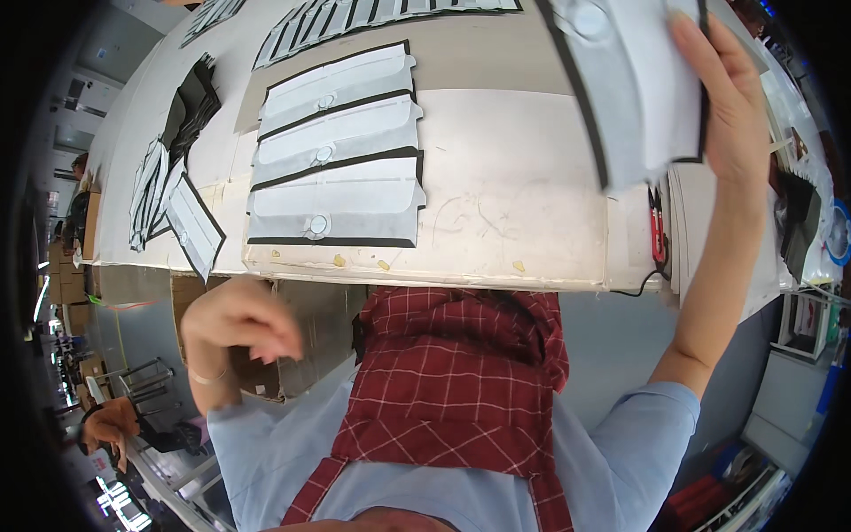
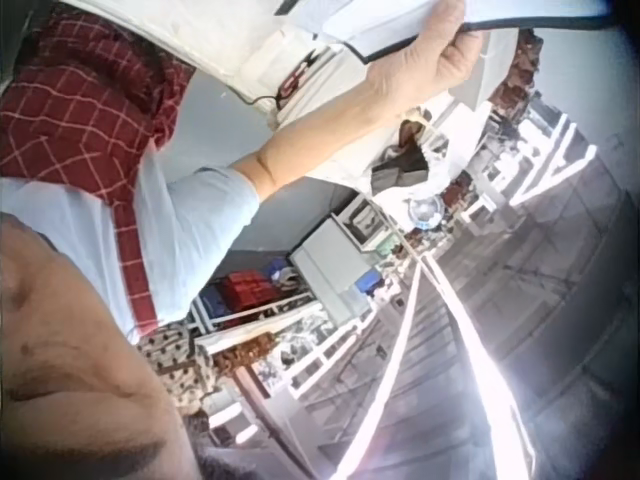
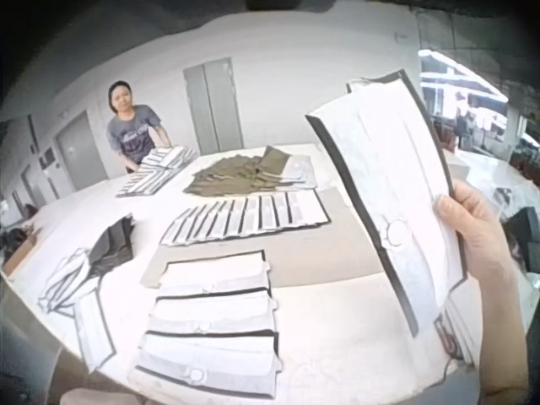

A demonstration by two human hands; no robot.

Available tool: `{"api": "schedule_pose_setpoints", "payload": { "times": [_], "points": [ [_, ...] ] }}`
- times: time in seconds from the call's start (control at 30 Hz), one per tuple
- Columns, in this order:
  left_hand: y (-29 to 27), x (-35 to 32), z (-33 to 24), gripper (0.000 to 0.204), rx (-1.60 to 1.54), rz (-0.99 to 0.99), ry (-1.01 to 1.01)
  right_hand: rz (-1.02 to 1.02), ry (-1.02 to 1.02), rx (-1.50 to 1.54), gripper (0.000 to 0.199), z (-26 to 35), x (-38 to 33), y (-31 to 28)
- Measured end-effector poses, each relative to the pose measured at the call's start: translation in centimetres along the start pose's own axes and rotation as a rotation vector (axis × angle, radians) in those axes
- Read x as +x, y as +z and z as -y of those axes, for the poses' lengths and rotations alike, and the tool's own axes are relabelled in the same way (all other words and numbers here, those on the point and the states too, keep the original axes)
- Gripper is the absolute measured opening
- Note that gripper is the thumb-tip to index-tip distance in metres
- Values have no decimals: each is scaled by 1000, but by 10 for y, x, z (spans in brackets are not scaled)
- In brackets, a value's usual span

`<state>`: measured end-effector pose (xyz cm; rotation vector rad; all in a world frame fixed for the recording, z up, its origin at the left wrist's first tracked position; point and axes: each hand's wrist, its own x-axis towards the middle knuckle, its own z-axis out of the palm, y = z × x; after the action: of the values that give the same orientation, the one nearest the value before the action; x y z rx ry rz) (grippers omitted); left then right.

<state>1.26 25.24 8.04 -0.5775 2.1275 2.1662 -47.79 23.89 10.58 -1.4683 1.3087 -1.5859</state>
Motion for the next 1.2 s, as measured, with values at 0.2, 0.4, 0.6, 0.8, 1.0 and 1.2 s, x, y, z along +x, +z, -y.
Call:
{"api": "schedule_pose_setpoints", "payload": {
  "times": [0.2,0.4,0.6,0.8,1.0,1.2],
  "points": [
    [51,-138,35,56,1446,-1387,-1265,273,153,-317,24,-31,-11,-43],
    [-9,-30,30,55,1313,-1281,-204,402,228,-233,24,-31,-11,-7],
    [-73,90,53,67,1362,-649,64,685,442,-87,33,-31,-18,-1],
    [-84,76,68,66,1411,-593,-3,847,620,-71,33,-50,-33,28],
    [-83,63,61,52,1328,-597,-42,930,543,-266,40,-55,-23,69],
    [-105,62,41,46,1414,-442,82,914,57,-667,53,-34,-30,78]
  ]
}}
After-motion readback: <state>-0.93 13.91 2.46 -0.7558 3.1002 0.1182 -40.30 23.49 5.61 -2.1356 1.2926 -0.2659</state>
